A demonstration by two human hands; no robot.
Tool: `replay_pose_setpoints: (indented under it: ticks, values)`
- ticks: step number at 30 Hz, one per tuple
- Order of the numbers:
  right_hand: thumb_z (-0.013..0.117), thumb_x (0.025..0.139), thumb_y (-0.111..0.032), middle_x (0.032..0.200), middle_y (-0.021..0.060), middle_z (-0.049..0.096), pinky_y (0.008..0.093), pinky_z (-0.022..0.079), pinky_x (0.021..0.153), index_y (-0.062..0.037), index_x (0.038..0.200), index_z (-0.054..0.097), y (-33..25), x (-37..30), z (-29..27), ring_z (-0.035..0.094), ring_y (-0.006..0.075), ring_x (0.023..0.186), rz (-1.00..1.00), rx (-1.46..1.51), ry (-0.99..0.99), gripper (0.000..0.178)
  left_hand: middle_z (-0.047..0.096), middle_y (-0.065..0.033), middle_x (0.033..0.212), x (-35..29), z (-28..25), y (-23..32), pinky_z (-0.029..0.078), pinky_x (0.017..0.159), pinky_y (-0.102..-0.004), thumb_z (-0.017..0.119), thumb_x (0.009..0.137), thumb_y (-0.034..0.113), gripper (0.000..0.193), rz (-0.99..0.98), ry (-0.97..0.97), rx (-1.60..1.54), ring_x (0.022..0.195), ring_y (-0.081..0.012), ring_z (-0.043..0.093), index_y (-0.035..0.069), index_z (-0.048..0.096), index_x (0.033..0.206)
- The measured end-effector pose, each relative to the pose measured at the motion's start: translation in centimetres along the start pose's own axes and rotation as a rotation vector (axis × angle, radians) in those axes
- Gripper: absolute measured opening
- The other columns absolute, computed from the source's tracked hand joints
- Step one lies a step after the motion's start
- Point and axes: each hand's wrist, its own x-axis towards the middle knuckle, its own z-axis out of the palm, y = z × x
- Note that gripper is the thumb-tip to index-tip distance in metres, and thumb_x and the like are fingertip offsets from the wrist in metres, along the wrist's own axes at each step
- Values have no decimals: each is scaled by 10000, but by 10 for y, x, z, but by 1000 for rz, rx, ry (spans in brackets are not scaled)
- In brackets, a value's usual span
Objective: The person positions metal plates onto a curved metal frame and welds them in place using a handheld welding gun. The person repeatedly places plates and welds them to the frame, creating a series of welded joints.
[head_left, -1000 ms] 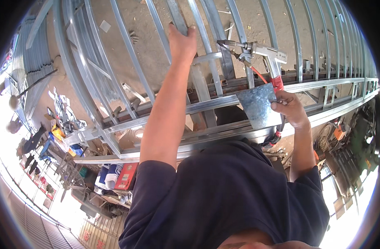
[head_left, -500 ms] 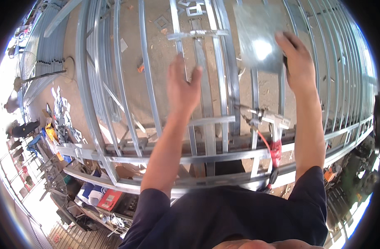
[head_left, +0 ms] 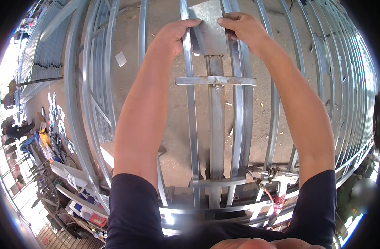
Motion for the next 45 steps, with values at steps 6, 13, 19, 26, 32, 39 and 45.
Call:
replay_pose_setpoints:
  ticks: [6, 13, 19, 26, 32, 39, 45]
  values:
    - [815, 885, -304, 1191, 129, 669, 316, 543, 870, 38, 1455, 496, 13, -5, 10, 653, 186, 1024, -82, -235, 190, 737, 740, -103, 970, 24, -12, -14, 612, 762, -362, 762, 891, 116, 227, 39, -24, 15, 831, -210, 724, -15, 708, 1068]
    - [793, 847, -368, 1502, 282, 499, 404, 401, 1154, 34, 1591, 287, 61, 20, 11, 494, 327, 1406, -16, 300, 62, 985, 739, -95, 1018, 5, 0, -12, 595, 822, -319, 756, 885, 128, 238, 62, -16, 86, 912, -192, 713, 5, 719, 1086]
    - [791, 847, -347, 1448, 272, 549, 383, 416, 1132, 97, 1553, 327, 66, 18, 17, 541, 317, 1350, -64, 391, -8, 954, 733, -123, 1046, 4, -4, -18, 591, 832, -337, 737, 900, 126, 271, 62, -51, 21, 920, -210, 716, -27, 697, 1120]
    - [770, 905, -224, 1198, 176, 666, 314, 589, 858, 103, 1448, 449, 56, 6, 20, 683, 195, 1013, -58, 414, 70, 710, 734, -129, 1030, -6, 2, -20, 596, 830, -341, 745, 911, 149, 294, 67, -35, 67, 897, -208, 724, -35, 682, 1131]
    - [770, 908, -231, 1095, 164, 685, 312, 584, 795, 115, 1338, 532, 59, 16, 21, 688, 181, 916, -47, 434, 7, 601, 740, -131, 1042, 0, -4, -20, 601, 830, -346, 753, 906, 154, 311, 50, -18, 37, 893, -221, 731, -33, 679, 1144]
    - [769, 907, -228, 1021, 137, 698, 317, 574, 756, 105, 1238, 605, 54, 11, 21, 684, 175, 864, -14, 476, 27, 497, 745, -126, 1029, -2, 2, -20, 610, 820, -349, 754, 903, 152, 307, 46, -30, 40, 892, -220, 735, -30, 681, 1139]
    - [749, 895, -202, 927, 109, 705, 304, 537, 717, 75, 1167, 642, 59, 18, 26, 663, 172, 807, -52, 572, 51, 404, 742, -128, 1044, -5, 0, -22, 610, 828, -352, 759, 901, 160, 318, 73, -17, 44, 901, -227, 734, -32, 681, 1141]
